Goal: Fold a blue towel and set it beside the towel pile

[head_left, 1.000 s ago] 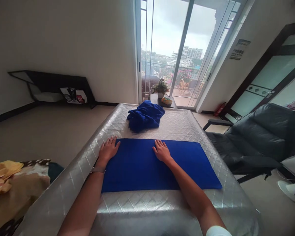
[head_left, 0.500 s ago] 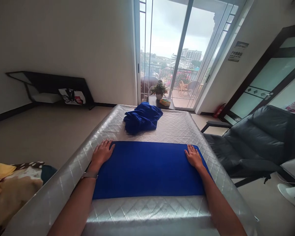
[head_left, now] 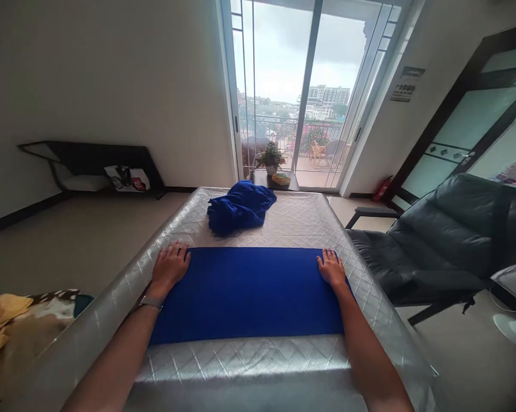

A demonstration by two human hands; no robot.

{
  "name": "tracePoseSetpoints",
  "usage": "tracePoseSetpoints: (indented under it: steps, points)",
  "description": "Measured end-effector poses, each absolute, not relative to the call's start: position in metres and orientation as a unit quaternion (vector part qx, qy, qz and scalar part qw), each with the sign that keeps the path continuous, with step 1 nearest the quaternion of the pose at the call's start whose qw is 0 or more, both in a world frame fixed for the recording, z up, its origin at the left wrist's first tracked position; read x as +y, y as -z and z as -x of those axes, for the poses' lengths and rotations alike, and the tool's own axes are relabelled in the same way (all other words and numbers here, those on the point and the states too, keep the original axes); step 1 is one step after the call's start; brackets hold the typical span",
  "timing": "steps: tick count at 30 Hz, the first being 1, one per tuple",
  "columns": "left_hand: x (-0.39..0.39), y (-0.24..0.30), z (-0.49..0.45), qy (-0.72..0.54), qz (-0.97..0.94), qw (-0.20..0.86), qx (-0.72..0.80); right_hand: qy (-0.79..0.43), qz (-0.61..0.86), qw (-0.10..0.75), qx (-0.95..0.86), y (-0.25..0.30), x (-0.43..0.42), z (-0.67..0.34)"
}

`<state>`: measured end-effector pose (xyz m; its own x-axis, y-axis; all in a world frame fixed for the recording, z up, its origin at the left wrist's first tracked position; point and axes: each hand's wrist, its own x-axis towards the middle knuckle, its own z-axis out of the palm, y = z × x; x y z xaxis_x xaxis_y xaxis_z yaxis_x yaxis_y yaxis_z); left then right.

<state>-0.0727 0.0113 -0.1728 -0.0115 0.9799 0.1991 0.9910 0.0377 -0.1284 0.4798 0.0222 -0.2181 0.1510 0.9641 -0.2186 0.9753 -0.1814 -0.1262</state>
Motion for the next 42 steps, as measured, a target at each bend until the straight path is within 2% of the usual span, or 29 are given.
tracePoseSetpoints:
  steps: [4, 9, 13, 17, 28, 35, 39, 42]
  points:
    - [0.02, 0.167, 0.012, 0.03, 0.737, 0.104, -0.668, 0.123, -0.757, 0.016, 0.641, 0.219, 0.022, -0.479]
    - [0.032, 0.18, -0.089, 0.031, 0.807, -0.013, -0.59, 0.121, -0.759, 0.02, 0.64, 0.218, 0.022, -0.479]
    - [0.034, 0.196, -0.12, -0.003, 0.805, -0.072, -0.589, 0.121, -0.759, 0.024, 0.64, 0.218, 0.022, -0.48]
    - [0.032, 0.201, -0.09, -0.024, 0.786, -0.08, -0.612, 0.125, -0.757, 0.027, 0.641, 0.221, 0.023, -0.48]
    - [0.021, 0.187, 0.094, -0.072, 0.656, -0.061, -0.749, 0.127, -0.754, 0.05, 0.643, 0.221, 0.026, -0.479]
    - [0.015, 0.19, 0.106, -0.049, 0.646, -0.034, -0.761, 0.135, -0.757, 0.085, 0.634, 0.215, 0.026, -0.475]
    - [0.014, 0.19, 0.105, -0.045, 0.651, -0.025, -0.757, 0.033, -0.772, 0.09, 0.628, 0.196, 0.023, -0.449]
    - [0.015, 0.19, 0.105, -0.045, 0.65, -0.026, -0.758, 0.004, -0.724, 0.05, 0.688, 0.176, 0.019, -0.398]
